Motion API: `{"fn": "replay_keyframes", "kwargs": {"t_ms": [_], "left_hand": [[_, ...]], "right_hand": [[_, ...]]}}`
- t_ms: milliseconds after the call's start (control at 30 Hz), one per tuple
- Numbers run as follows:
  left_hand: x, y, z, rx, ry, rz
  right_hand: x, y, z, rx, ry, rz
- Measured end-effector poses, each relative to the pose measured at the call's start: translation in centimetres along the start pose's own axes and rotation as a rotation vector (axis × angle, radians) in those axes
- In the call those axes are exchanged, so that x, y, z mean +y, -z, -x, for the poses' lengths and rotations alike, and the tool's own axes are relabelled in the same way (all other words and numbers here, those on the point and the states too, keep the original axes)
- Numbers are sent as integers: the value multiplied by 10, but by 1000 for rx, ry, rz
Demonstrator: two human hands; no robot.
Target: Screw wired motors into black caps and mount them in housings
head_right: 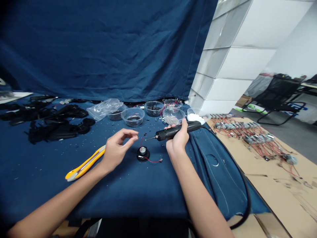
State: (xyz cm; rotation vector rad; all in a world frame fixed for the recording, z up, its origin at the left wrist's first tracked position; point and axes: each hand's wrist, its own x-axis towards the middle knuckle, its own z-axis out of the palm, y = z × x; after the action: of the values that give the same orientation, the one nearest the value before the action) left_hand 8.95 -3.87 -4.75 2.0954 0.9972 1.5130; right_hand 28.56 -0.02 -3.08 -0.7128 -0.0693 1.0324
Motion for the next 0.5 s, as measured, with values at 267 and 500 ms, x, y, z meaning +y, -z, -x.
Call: {"fn": "replay_keyframes", "kwargs": {"t_ms": [267, 500], "left_hand": [[4, -10, 15, -6, -117, 3], [0, -13, 16, 1, -123, -6]], "right_hand": [[12, 1, 3, 45, -81, -3], [15, 2, 6, 34, -77, 8]]}}
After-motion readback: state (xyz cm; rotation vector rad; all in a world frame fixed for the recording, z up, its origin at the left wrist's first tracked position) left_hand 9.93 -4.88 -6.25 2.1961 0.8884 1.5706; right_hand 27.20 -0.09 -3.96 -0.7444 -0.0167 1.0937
